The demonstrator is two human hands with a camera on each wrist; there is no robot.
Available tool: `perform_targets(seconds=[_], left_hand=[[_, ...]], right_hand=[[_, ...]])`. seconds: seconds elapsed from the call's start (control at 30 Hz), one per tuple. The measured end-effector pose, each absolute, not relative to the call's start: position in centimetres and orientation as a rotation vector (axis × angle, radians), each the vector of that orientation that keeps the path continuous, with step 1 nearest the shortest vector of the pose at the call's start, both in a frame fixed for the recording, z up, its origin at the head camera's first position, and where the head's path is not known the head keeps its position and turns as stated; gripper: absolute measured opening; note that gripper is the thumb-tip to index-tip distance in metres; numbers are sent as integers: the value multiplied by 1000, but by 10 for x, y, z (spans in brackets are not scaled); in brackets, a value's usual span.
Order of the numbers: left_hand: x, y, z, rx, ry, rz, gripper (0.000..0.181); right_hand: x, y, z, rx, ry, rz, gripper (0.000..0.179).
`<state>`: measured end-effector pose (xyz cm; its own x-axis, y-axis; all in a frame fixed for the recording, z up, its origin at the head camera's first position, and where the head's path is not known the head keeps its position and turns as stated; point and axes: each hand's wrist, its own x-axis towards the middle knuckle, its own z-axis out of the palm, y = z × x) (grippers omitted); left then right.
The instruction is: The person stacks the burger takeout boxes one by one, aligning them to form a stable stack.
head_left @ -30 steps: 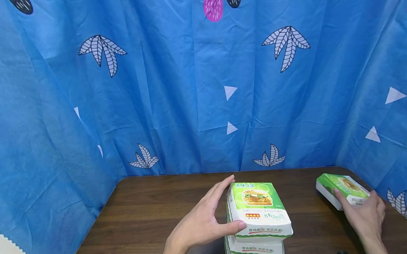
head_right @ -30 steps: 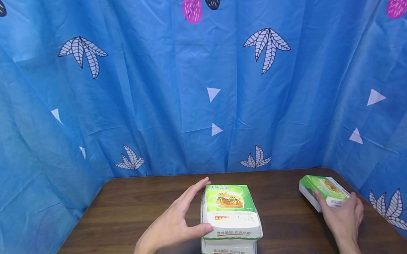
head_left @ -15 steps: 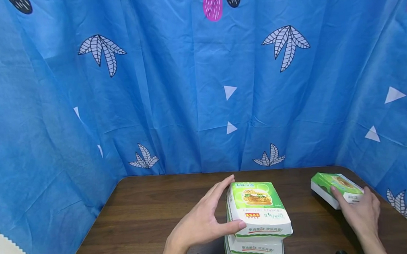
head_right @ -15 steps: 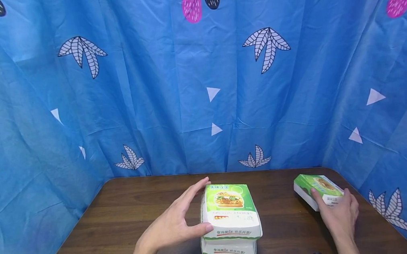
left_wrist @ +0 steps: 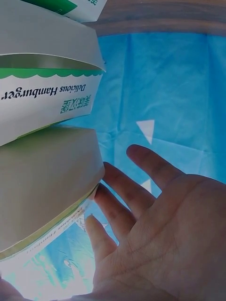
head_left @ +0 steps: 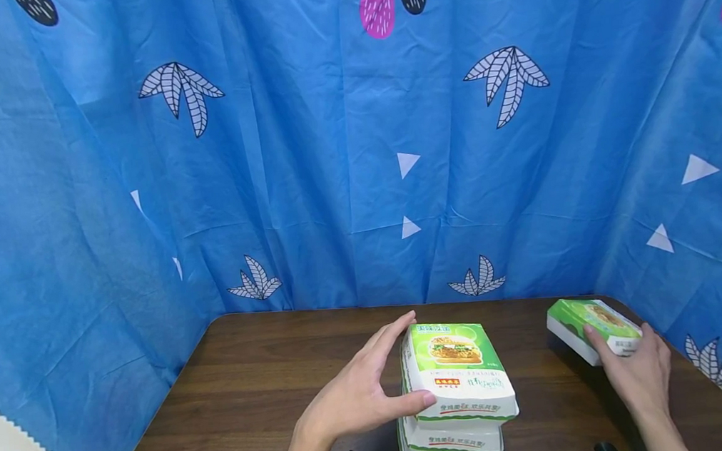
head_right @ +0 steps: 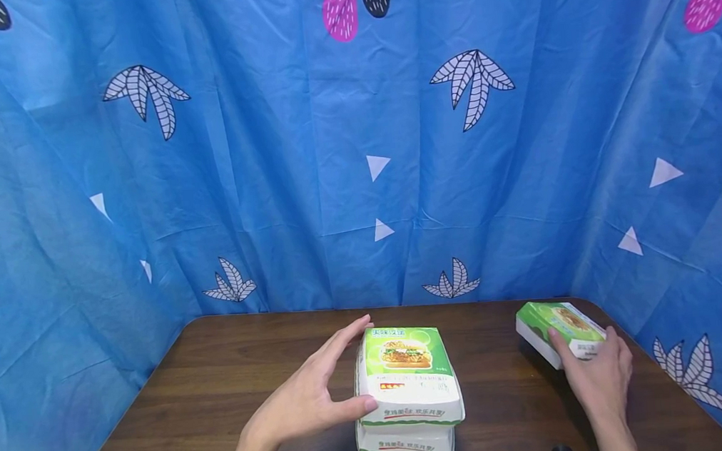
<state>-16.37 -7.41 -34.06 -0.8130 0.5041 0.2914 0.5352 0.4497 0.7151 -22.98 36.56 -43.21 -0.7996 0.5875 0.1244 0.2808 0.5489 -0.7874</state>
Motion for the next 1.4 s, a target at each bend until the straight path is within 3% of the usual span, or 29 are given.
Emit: perform_targets(seconds=[1.4], left_hand=[[-163,-74,-341,-943,-2649,-1331,86]], right_hand=[[-211,334,-379,-508,-2308,1131,98]])
